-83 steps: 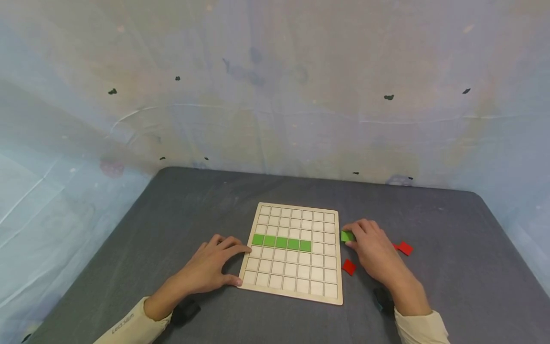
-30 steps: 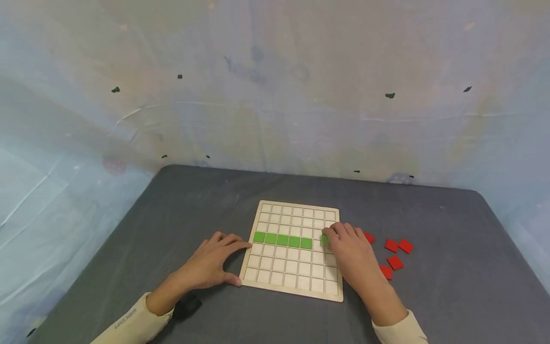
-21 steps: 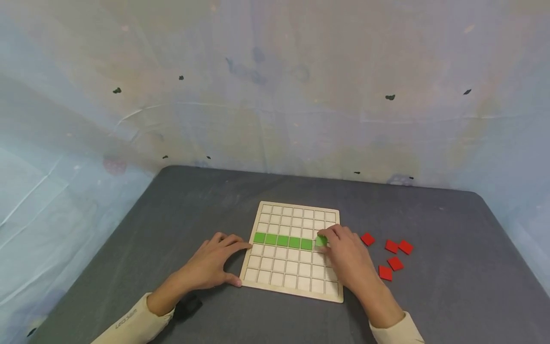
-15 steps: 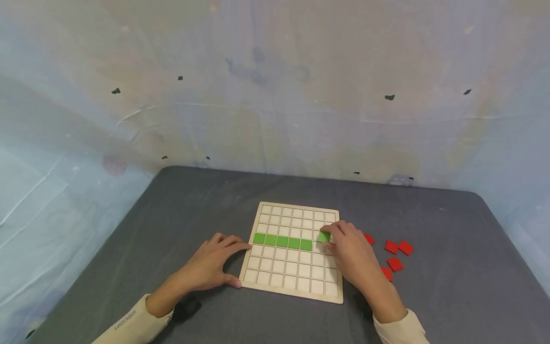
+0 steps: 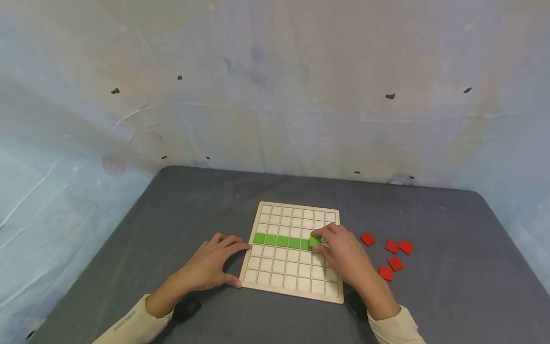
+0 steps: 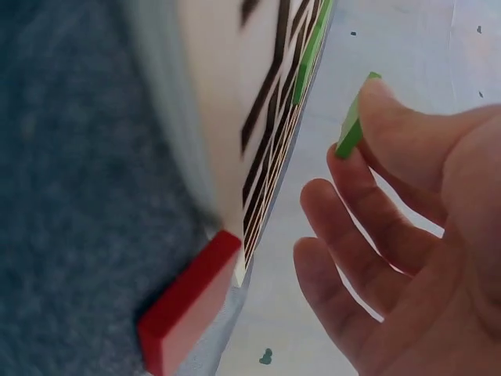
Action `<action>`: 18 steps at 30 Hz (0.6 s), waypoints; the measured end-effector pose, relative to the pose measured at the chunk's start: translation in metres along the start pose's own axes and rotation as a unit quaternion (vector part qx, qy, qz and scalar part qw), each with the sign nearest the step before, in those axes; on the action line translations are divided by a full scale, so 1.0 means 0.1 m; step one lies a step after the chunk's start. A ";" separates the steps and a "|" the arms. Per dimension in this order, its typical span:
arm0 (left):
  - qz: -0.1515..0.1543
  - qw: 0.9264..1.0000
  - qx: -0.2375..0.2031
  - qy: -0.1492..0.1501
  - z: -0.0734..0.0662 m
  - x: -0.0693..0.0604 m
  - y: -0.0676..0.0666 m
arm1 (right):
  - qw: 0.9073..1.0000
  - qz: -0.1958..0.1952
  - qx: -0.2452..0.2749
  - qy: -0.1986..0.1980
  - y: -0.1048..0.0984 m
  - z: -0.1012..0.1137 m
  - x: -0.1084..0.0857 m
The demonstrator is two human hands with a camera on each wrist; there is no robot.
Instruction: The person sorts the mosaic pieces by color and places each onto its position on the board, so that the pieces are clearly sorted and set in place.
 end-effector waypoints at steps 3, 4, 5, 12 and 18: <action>-0.001 1.000 0.001 0.000 0.00 0.00 0.00 | 1.000 0.002 -0.002 0.007 0.01 -0.01 0.00; -0.001 1.000 0.001 0.000 0.00 0.00 0.01 | 1.000 0.003 -0.003 0.009 0.01 -0.02 0.00; -0.002 1.000 0.001 0.000 0.00 0.00 0.01 | 1.000 0.005 -0.005 0.011 0.02 -0.02 0.00; -0.005 1.000 0.003 0.001 0.01 0.00 0.02 | 0.999 0.028 -0.019 0.026 0.02 -0.05 -0.01; -0.007 1.000 0.003 0.003 0.01 0.00 0.01 | 0.998 0.044 -0.023 0.032 0.02 -0.06 0.00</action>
Point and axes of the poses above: each hand's wrist, its own x-axis towards the middle knuckle, its own y-axis out of the palm, z = x × y, the point moved 1 cm from there along x, towards the middle knuckle, and after that the axes turned 15 degrees about -z, right-handed, at the moved point
